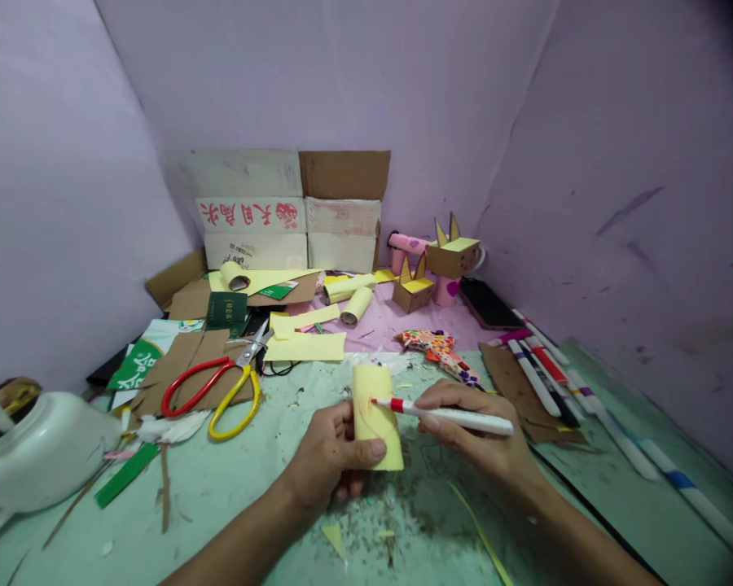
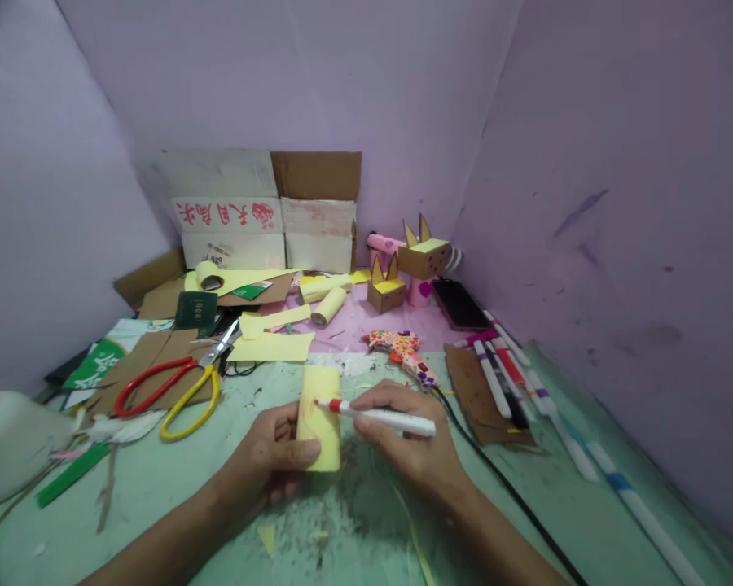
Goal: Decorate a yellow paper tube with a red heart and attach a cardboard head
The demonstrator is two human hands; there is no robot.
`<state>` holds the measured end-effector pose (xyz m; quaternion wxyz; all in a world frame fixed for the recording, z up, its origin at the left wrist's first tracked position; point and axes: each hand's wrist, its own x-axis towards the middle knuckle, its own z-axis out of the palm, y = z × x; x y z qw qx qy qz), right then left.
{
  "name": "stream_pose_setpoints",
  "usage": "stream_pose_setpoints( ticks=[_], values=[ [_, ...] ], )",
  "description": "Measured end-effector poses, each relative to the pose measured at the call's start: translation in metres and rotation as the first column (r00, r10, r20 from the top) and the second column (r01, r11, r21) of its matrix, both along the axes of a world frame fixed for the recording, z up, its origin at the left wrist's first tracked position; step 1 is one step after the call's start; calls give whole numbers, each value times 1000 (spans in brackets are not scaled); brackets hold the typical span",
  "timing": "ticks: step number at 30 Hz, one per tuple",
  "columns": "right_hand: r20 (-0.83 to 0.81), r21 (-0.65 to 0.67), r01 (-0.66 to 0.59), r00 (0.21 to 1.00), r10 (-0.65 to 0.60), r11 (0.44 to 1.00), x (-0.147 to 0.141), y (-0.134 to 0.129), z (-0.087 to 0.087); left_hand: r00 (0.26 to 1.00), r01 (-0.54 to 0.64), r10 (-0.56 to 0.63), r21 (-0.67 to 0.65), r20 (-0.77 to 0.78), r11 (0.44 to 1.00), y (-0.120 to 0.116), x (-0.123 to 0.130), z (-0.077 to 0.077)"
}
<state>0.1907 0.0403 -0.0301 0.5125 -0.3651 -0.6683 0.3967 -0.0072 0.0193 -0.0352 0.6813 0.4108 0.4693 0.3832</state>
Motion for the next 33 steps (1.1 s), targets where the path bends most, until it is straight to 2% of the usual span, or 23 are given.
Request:
stream_pose_setpoints(
  ticks=[5, 9, 13, 17, 21, 25, 29, 33],
  values=[
    [23, -3, -29, 999, 29, 1000, 1, -1, -2, 1000, 13, -13, 3, 23, 1000, 1, -2, -4],
    [48, -57, 61, 997, -58, 997, 1, -3, -2, 1000, 7, -7, -2, 25, 1000, 1, -3, -5],
    [63, -38, 1, 998, 2, 999, -2, -4, -1, 999, 6, -7, 5, 36, 1000, 1, -3, -6],
    [53, -38, 82, 995, -80, 996, -1, -2, 1, 999, 3, -3, 5, 42, 1000, 1, -3, -6],
    [71, -5, -12, 997, 12, 1000, 0, -2, 2, 999, 1, -1, 8, 35, 1000, 1, -3, -4],
    [59, -21, 63, 996, -61, 998, 1, -2, 1, 1000, -12, 13, -15, 24, 1000, 1, -3, 0],
    [72, -21, -6, 997, 8, 1000, 1, -1, 0, 999, -9, 10, -11, 37, 1000, 1, -2, 1],
    [51, -11, 70, 996, -69, 998, 1, -1, 0, 999, -18, 19, -26, 50, 1000, 1, -2, -2]
  ],
)
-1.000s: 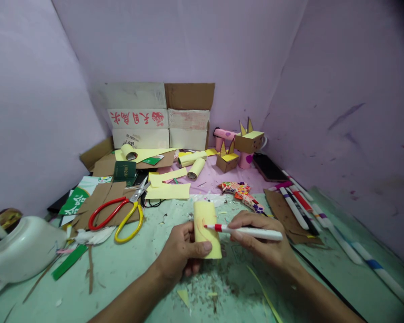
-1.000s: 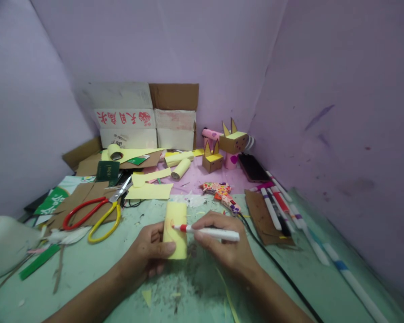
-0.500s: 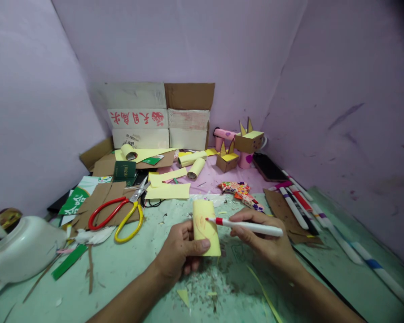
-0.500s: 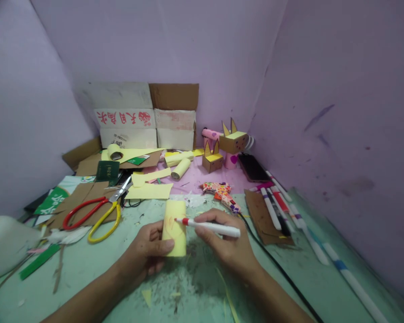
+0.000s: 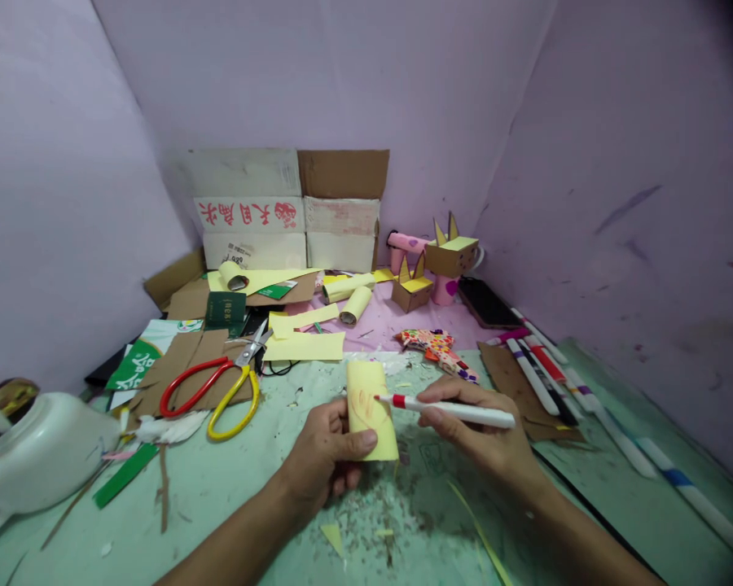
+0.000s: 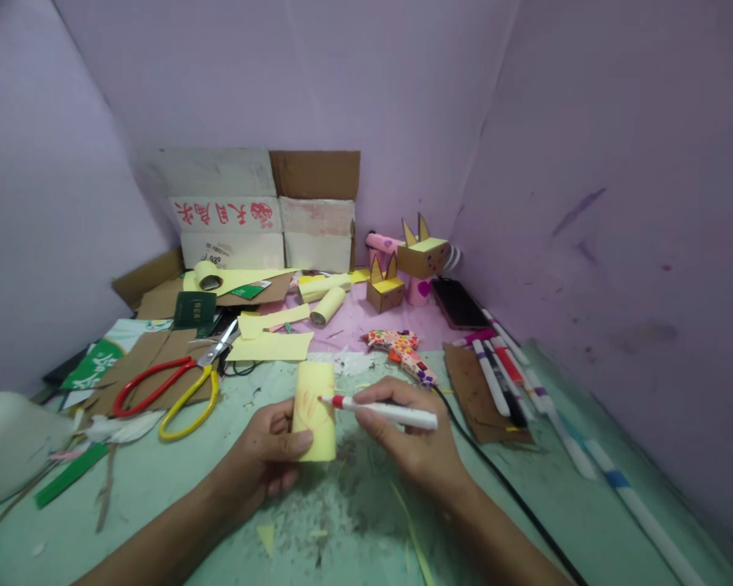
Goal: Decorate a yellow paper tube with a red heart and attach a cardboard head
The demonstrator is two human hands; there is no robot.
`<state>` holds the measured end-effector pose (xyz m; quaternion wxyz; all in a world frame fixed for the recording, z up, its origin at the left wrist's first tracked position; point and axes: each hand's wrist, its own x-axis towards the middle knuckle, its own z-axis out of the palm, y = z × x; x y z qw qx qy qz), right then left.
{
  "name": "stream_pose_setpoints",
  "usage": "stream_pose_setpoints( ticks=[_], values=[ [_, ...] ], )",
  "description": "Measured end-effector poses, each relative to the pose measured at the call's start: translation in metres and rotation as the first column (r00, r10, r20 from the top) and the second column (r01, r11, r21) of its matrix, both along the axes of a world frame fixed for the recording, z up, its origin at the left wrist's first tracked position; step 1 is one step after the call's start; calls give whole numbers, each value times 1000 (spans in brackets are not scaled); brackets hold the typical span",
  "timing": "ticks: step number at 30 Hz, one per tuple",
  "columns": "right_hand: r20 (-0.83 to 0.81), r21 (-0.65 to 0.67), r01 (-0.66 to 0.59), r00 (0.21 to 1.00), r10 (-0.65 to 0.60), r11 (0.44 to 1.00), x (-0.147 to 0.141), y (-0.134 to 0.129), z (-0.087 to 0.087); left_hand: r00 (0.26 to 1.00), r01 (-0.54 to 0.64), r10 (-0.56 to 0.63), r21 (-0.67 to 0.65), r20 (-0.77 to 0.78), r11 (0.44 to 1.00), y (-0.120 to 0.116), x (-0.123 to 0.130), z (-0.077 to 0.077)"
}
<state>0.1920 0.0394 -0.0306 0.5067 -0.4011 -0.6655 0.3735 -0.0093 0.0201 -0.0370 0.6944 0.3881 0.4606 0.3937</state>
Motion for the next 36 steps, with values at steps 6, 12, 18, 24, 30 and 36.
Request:
stream_pose_setpoints(
  ticks=[6, 12, 18, 24, 30, 36],
  values=[
    [-4, 2, -59, 998, 59, 998, 0, -1, 0, 1000, -12, 12, 0, 3, 1000, 1, -1, -2],
    [1, 14, -71, 997, 71, 997, -1, -1, 2, 1000, 13, -13, 9, 13, 1000, 1, -2, -3],
    [-1, 41, -108, 994, 108, 993, -3, -3, 4, 997, 23, -28, 66, 67, 998, -1, -1, -5],
    [6, 121, -106, 994, 106, 987, -1, -1, 3, 995, 17, -20, 33, 99, 999, 0, 2, -3],
    [-1, 137, -138, 990, 139, 981, 0, 1, 3, 996, 12, -14, 22, 90, 1000, -1, 3, -1],
    [-11, 157, -89, 996, 92, 983, 1, 3, 2, 999, 6, -7, 23, 48, 1000, 2, 1, -7]
  ],
)
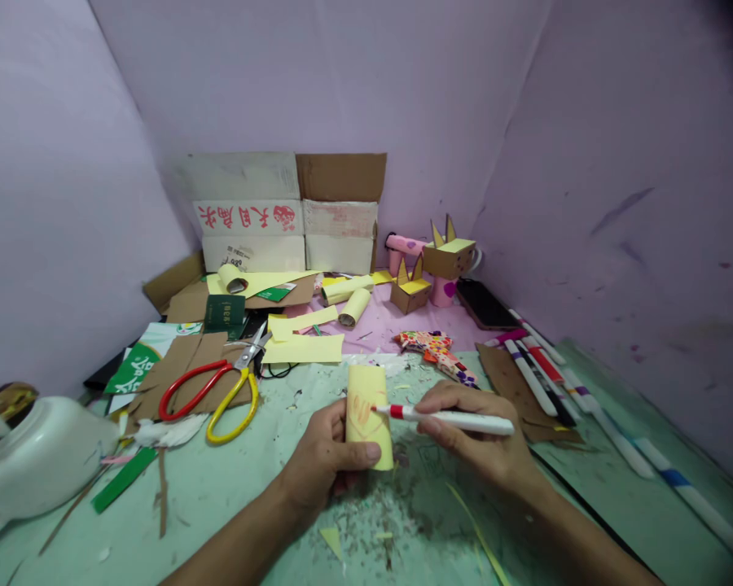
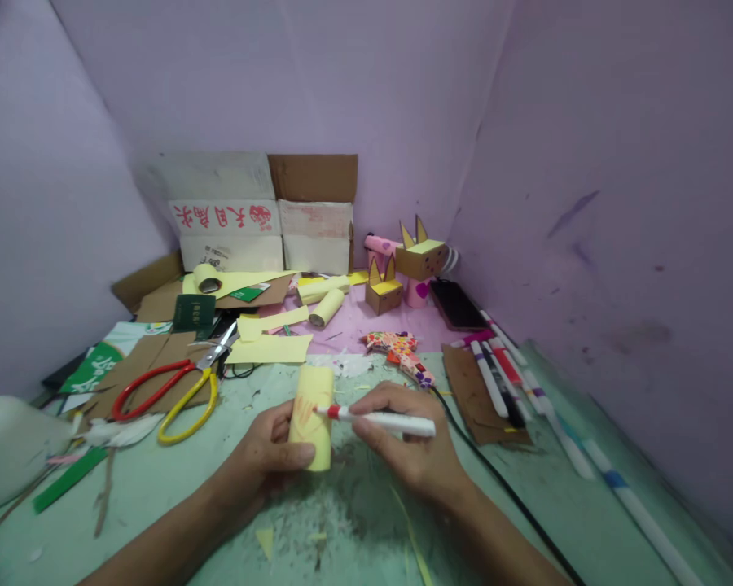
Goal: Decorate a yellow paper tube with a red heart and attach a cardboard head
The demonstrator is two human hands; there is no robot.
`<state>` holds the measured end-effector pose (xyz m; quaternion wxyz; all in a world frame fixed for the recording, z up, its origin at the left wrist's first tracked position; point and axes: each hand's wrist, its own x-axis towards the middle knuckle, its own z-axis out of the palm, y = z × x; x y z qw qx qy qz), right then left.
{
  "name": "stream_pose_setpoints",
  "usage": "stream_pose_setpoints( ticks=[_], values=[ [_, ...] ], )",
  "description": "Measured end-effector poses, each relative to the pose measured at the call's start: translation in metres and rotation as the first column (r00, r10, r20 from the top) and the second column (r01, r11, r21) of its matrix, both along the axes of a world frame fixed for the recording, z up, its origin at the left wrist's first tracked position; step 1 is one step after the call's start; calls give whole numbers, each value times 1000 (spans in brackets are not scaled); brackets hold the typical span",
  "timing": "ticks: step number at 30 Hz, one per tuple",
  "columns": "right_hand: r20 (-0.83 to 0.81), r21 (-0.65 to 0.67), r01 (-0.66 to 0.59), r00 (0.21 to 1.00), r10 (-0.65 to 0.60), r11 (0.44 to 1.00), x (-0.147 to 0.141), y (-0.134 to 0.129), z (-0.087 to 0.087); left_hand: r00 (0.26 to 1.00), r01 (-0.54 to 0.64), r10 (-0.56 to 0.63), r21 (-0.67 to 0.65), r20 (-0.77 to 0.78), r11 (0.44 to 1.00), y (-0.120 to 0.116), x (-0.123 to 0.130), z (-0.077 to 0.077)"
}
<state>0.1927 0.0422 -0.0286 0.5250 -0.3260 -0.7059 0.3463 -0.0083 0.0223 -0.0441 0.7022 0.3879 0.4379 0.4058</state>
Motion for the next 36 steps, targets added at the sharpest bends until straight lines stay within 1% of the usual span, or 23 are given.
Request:
stream_pose_setpoints(
  ticks=[2, 6, 7, 10, 14, 15, 19, 23, 27, 28, 32, 36],
  values=[
    [17, 7, -40, 999, 39, 999, 0, 0, -1, 1000, 0, 0, 12, -15, 1000, 0, -1, -1],
    [-7, 3, 40, 999, -40, 999, 0, 0, -2, 1000, -3, 3, 7, -5, 1000, -1, -1, -1],
    [-5, 4, 37, 999, -37, 999, 0, 0, -2, 1000, -6, 6, 5, -8, 1000, -1, -1, -1],
    [23, 19, -25, 999, 25, 999, -1, -1, -1, 1000, -3, 3, 8, -31, 1000, -1, -2, -1],
    [4, 20, 61, 998, -61, 998, 0, 0, 1, 999, -9, 9, -2, -37, 1000, 0, -1, 1],
    [3, 21, 59, 998, -59, 998, 0, -1, 1, 999, -12, 12, -4, -43, 1000, 0, -1, 2],
    [34, 34, -49, 998, 48, 998, 0, -1, 0, 998, -22, 22, 3, -62, 1000, -1, 1, 4],
    [12, 36, 11, 1000, -12, 999, 0, -1, -1, 999, -33, 32, -5, -42, 999, -2, 1, 3],
    [42, 29, -51, 998, 50, 998, 0, -1, 0, 999, -32, 32, 2, -31, 999, -1, -1, 1],
    [41, 28, -46, 998, 45, 999, 0, -1, 0, 999, -31, 31, 3, -27, 1000, -1, -1, 1],
    [0, 10, 56, 998, -56, 998, 0, -1, 0, 1000, -22, 22, 3, -9, 1000, -1, -2, 0],
    [26, -7, 2, 1000, -2, 1000, 2, -1, 0, 1000, -16, 16, 1, -5, 1000, -1, -3, 0]
  ],
)
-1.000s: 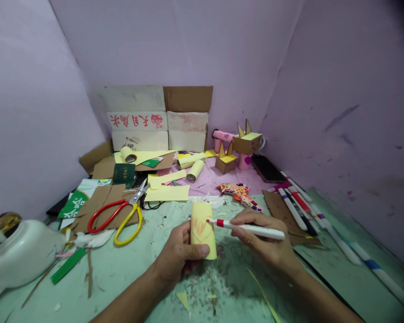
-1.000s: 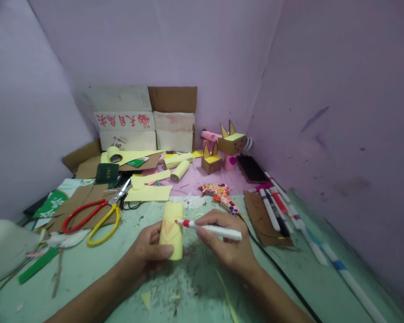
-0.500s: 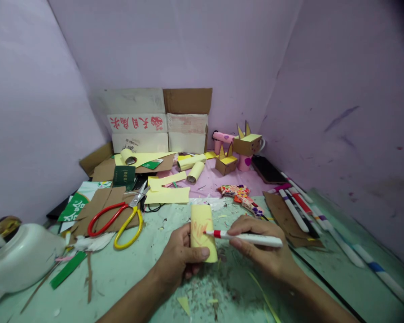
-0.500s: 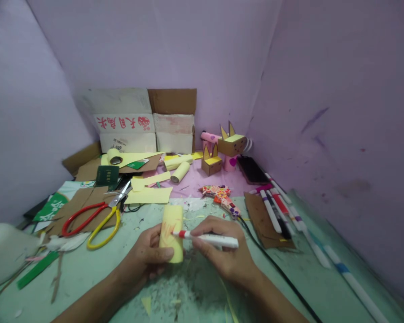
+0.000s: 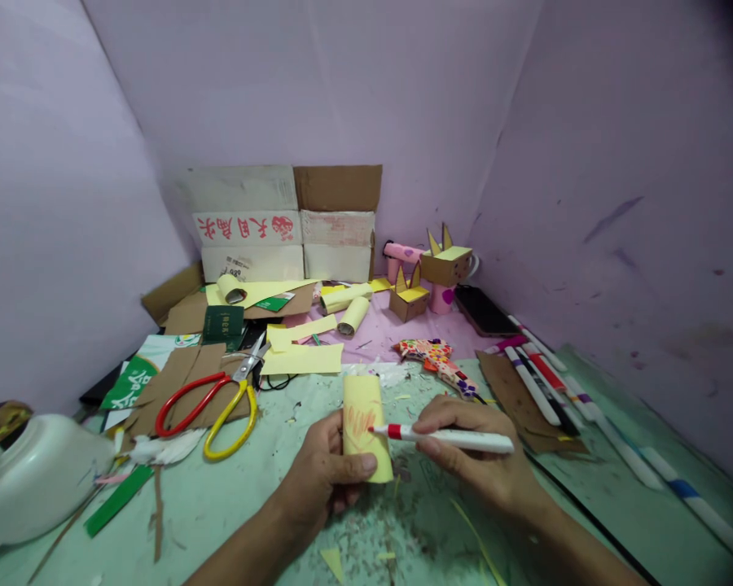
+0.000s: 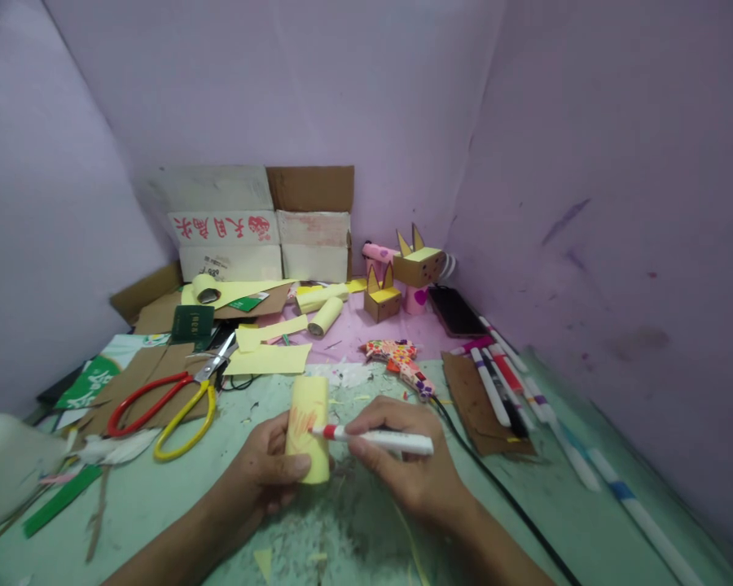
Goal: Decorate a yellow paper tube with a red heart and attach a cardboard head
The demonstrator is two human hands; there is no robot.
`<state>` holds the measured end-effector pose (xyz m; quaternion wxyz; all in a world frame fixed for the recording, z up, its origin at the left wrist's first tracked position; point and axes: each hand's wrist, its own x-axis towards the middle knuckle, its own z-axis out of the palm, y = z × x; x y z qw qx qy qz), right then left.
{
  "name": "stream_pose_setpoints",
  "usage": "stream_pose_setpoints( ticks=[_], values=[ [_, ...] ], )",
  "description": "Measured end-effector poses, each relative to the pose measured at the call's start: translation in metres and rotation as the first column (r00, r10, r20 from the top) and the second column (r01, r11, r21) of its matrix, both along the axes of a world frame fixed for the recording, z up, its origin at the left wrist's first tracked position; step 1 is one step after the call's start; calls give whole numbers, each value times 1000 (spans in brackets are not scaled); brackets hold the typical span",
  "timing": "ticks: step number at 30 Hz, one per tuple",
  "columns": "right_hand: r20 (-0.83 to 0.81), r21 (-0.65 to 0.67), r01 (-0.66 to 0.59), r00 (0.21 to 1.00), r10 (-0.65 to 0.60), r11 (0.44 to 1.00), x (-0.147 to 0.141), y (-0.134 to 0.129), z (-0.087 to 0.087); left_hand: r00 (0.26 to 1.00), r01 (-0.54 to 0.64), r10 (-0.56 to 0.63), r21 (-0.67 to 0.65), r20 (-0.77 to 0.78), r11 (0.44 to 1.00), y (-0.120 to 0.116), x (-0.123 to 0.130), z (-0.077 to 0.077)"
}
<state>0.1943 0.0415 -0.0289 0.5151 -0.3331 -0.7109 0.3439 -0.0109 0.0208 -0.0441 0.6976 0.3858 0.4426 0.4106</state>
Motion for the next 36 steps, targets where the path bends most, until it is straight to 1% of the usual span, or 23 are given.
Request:
stream_pose_setpoints(
  ticks=[5, 8, 11, 16, 21, 26, 31, 34, 36],
  values=[
    [-54, -6, 58, 997, -58, 998, 1, 1, -1, 1000, 10, -10, -9, -3, 1000, 0, 0, 2],
    [-45, 0, 8, 999, -8, 1000, -1, 1, -1, 1000, 5, -5, -11, 12, 1000, 0, 0, 3],
    [-44, 11, -2, 999, 3, 1000, -2, 1, -1, 1000, -3, 3, 10, 19, 1000, -1, 1, 5],
    [-20, 18, -21, 1000, 21, 1000, -2, 0, -1, 1000, -17, 18, 23, -15, 1000, -3, 3, 6],
    [-25, 33, -45, 999, 46, 998, -2, 0, -2, 999, 3, -3, -3, 33, 1000, -1, 3, 9],
    [-79, 10, 16, 997, -16, 1000, -2, 2, -4, 995, 41, -35, -58, 97, 997, -3, 3, 13],
    [-82, -3, -48, 995, 48, 999, -1, 2, -4, 990, 41, -31, -66, 138, 997, -3, 2, 8],
    [-97, -2, 3, 995, -3, 1000, 0, 2, -4, 990, 38, -29, -61, 138, 997, -2, 1, 6],
    [-96, -1, 12, 995, -12, 1000, 1, 2, -3, 991, 32, -24, -62, 129, 998, -2, 0, 6]
  ],
)
